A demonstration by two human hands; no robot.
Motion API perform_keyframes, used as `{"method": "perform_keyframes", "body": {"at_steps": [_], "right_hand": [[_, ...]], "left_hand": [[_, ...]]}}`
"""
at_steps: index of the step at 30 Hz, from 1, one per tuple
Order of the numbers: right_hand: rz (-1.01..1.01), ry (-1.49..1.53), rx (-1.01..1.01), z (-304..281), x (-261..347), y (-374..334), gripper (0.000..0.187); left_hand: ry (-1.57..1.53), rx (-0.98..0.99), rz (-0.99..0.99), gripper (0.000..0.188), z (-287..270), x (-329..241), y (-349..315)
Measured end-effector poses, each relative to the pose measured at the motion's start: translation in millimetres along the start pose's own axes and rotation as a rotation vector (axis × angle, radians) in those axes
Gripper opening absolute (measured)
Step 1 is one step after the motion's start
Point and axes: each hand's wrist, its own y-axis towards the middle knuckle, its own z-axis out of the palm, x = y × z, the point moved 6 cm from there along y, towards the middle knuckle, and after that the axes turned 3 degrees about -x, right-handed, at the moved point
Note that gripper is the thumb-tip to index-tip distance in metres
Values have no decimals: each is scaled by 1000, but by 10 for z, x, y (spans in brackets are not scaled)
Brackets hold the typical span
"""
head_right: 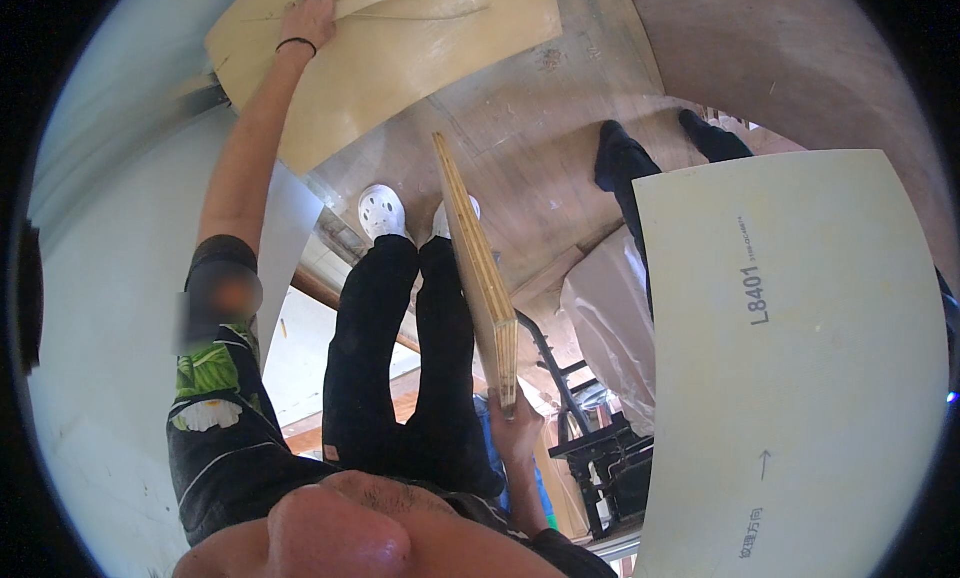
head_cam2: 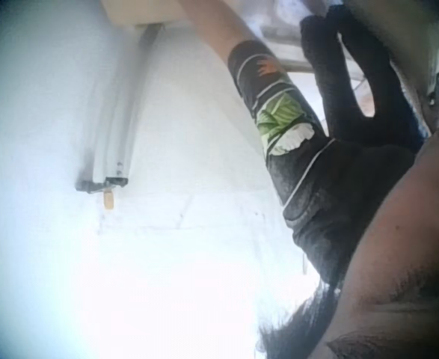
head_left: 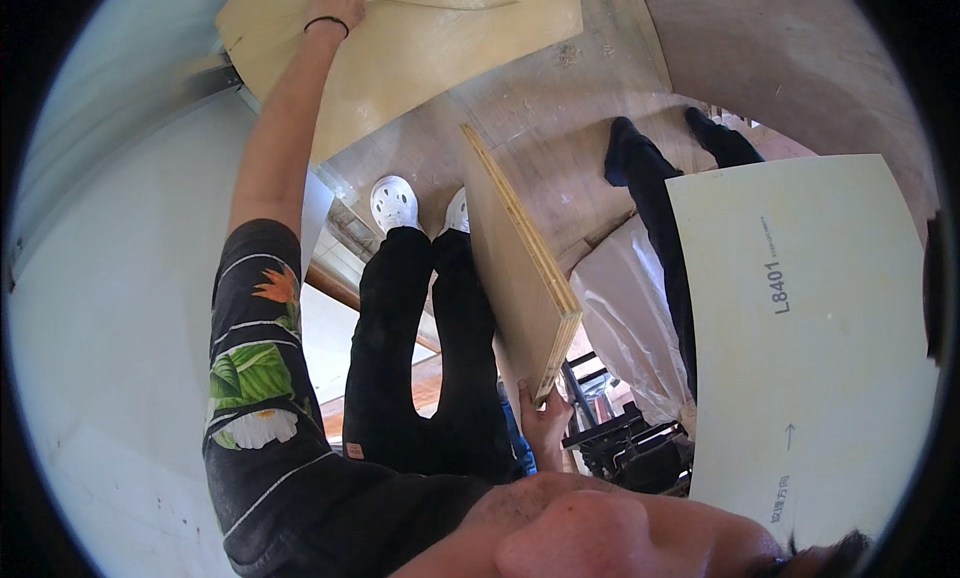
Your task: The person pours adhesive from a large can into a smaller bottle and then handles curved wooden pieces, aligning them with other boards on the floor. The person sits on the floor during the process and works alongside others in a construction setting.
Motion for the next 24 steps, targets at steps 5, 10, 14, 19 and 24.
{"method": "perform_keyframes", "body": {"at_steps": [5,10,14,19,24], "right_hand": [[19,18,7,26,28,19,25],[-72,12,-9,-24,28,30,27],[-67,-13,-1,-65,34,39,30],[-56,-44,40,26,118,-3,40],[-134,-23,36,149,228,-28,48]], "left_hand": [[80,109,9,39,-156,19,37],[165,256,77,27,-840,-87,19],[208,390,165,23,-1383,-424,77],[161,233,264,20,-2101,-1023,117],[117,47,377,16,-2659,-1077,-185]]}}
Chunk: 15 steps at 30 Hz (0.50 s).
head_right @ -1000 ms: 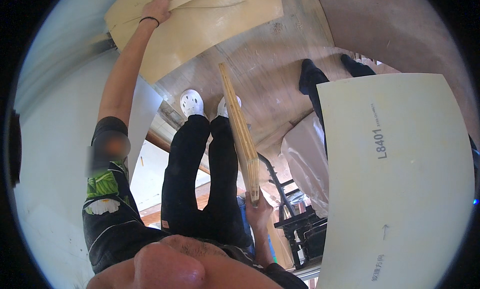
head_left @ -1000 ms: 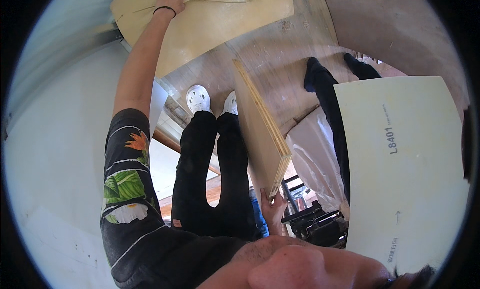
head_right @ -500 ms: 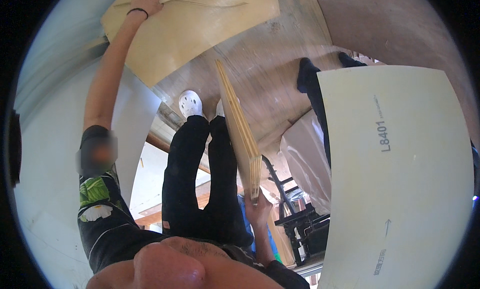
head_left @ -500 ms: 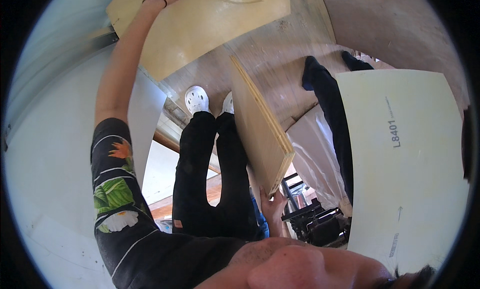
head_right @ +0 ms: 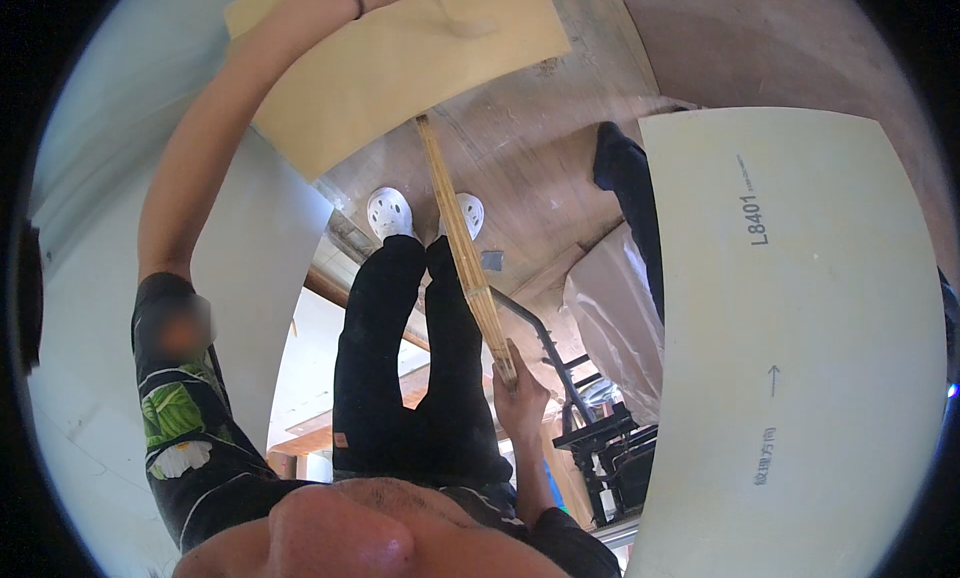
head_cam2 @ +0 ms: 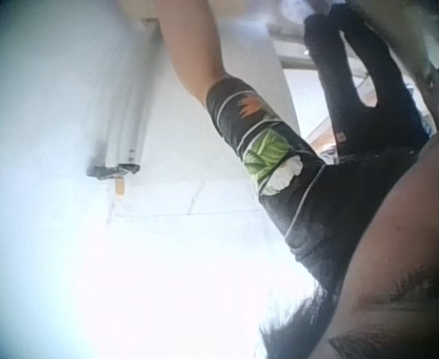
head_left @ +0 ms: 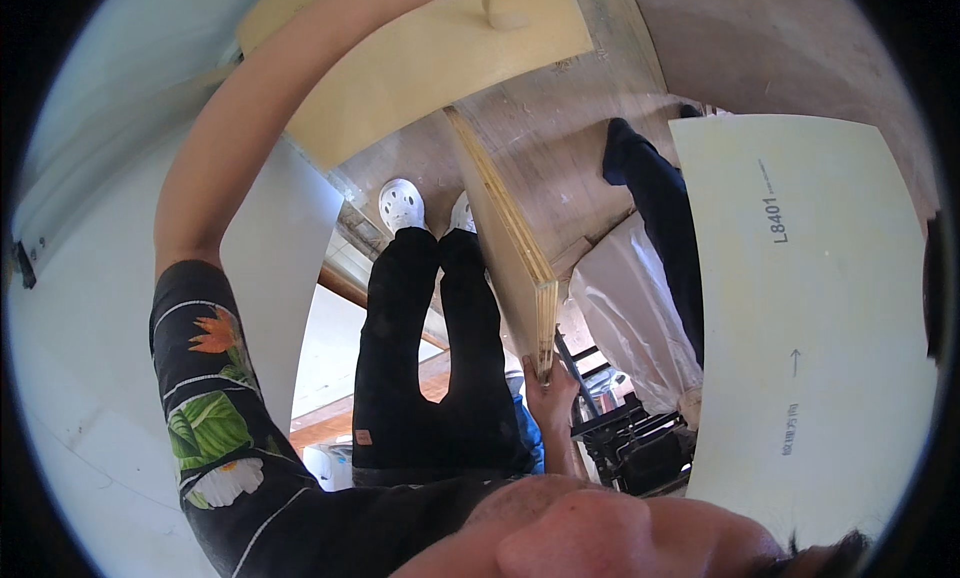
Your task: The person pours adhesive from a large can into a smaller bottle and then handles curved wooden pieces, aligning them with other boards on the floor. The person sits on the floor during the process and works alongside others in a construction setting.
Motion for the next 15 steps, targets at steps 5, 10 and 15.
{"method": "perform_keyframes", "body": {"at_steps": [5,10,15], "right_hand": [[-10,-32,55,-112,73,44,58],[-233,-99,-33,-672,603,-91,57],[-324,-93,-116,-841,1111,60,46]], "left_hand": [[47,-3,29,15,181,66,-38],[139,124,46,18,502,102,115],[131,187,-44,24,608,52,383]]}}
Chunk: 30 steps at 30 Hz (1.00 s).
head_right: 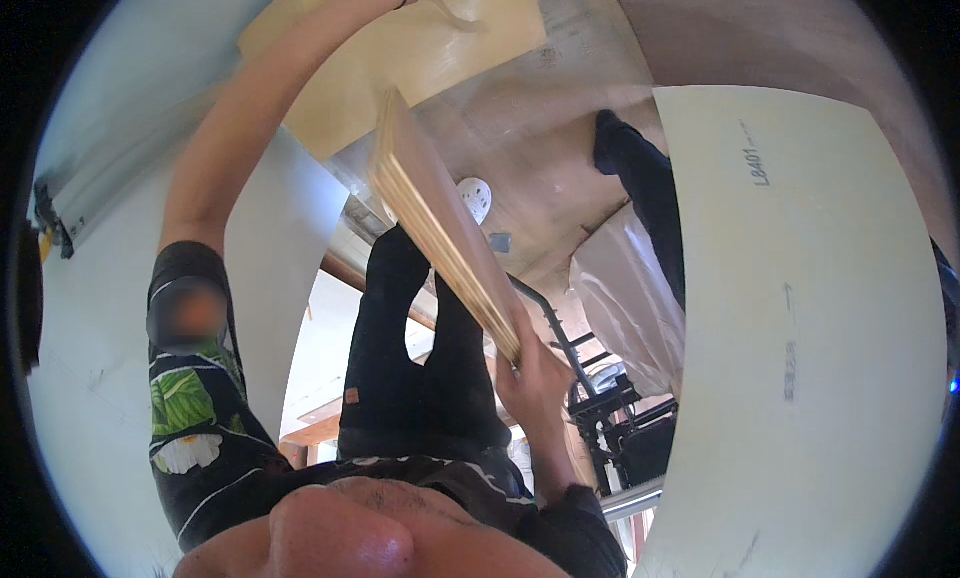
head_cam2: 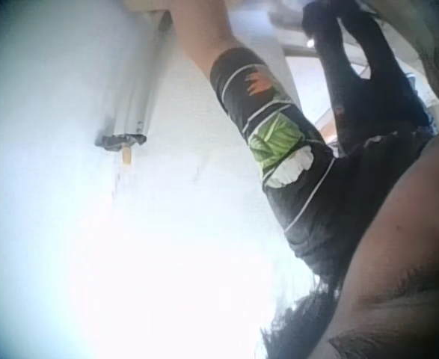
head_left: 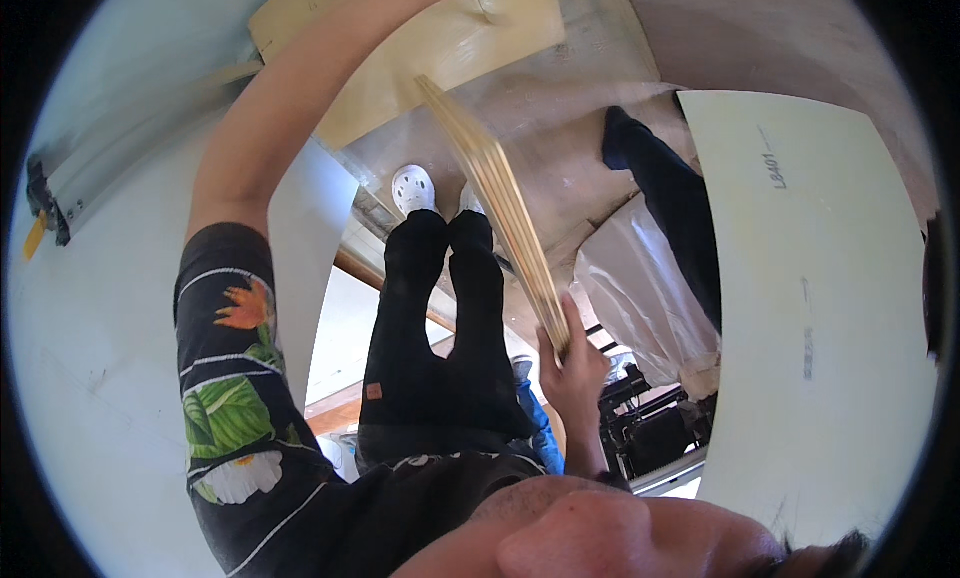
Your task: The person pours adhesive from a large can into a smaller bottle and then handles curved wooden pieces, aligning them with other boards on the floor. The person sits on the floor during the process and works alongside others in a construction setting.
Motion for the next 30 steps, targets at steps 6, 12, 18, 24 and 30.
{"method": "perform_keyframes", "body": {"at_steps": [6,12,18,24,30], "right_hand": [[29,-24,38,218,140,462,54],[25,34,-19,504,-12,855,43],[44,-2,-9,681,-264,981,45],[120,23,68,544,-308,1031,45],[173,-3,128,530,-333,1099,45]], "left_hand": [[-50,10,45,25,-251,-238,271],[-33,108,181,33,-670,-316,333],[-93,65,205,38,-1509,-342,198],[-482,-218,19,48,-697,778,-72],[-700,-302,-310,51,1750,1012,-548]]}}
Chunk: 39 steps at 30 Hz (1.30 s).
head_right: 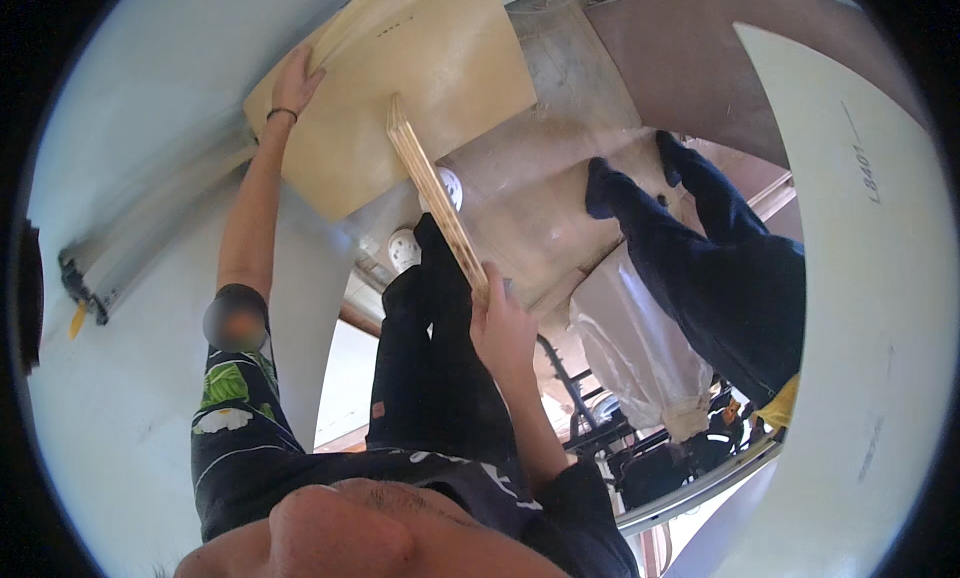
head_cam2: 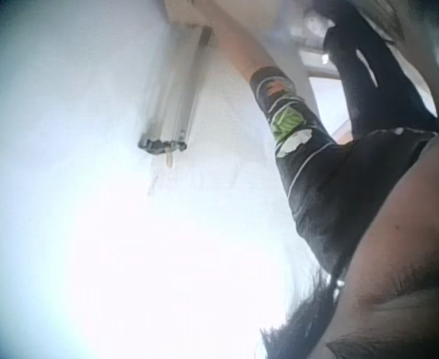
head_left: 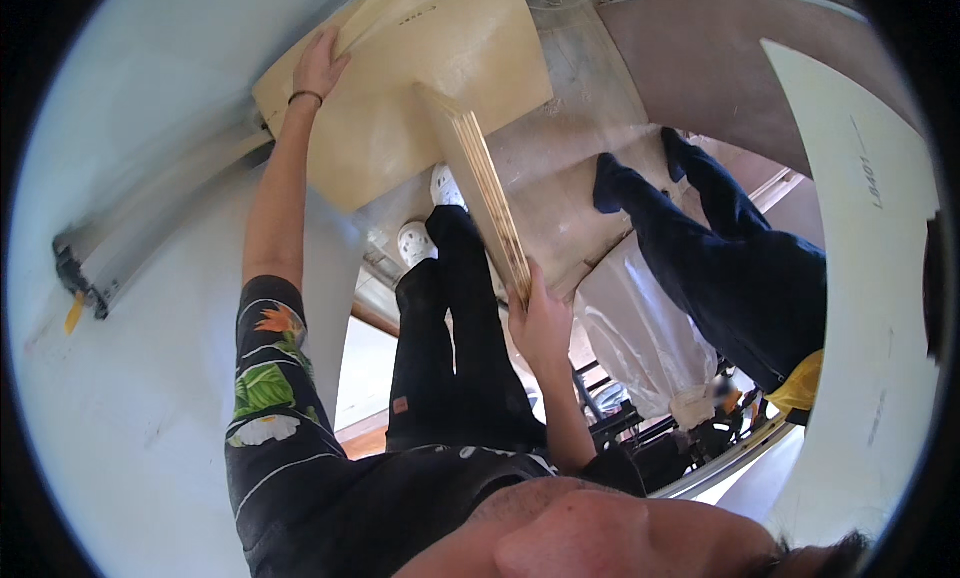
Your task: The person pours adhesive from a large can into a smaller bottle and then handles curved wooden pieces, aligning them with other boards on the floor. The person sits on the floor during the process and works alongside others in a construction setting.
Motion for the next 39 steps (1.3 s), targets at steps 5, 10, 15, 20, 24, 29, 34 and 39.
{"method": "perform_keyframes", "body": {"at_steps": [5,10,15,20,24,29,34,39], "right_hand": [[-89,10,-67,27,17,-17,45],[-57,-27,-37,37,24,3,46],[-102,-31,-67,-9,67,-6,48],[-53,-40,-29,46,-9,-17,48],[-117,-11,-104,50,-53,-53,48],[-119,-7,-101,138,-167,-85,47],[-110,-89,-144,161,-97,-59,46],[-162,-126,-214,-40,23,-150,42]], "left_hand": [[81,-14,-88,50,711,490,-335],[186,75,-129,52,871,668,-294],[118,172,-80,55,874,643,-165],[256,227,-63,55,592,338,-207],[201,170,-121,58,227,-10,-327],[-9,220,-222,64,247,-222,-448],[-101,25,-382,71,195,-310,-927],[-197,-210,-555,65,-247,-625,-1919]]}}
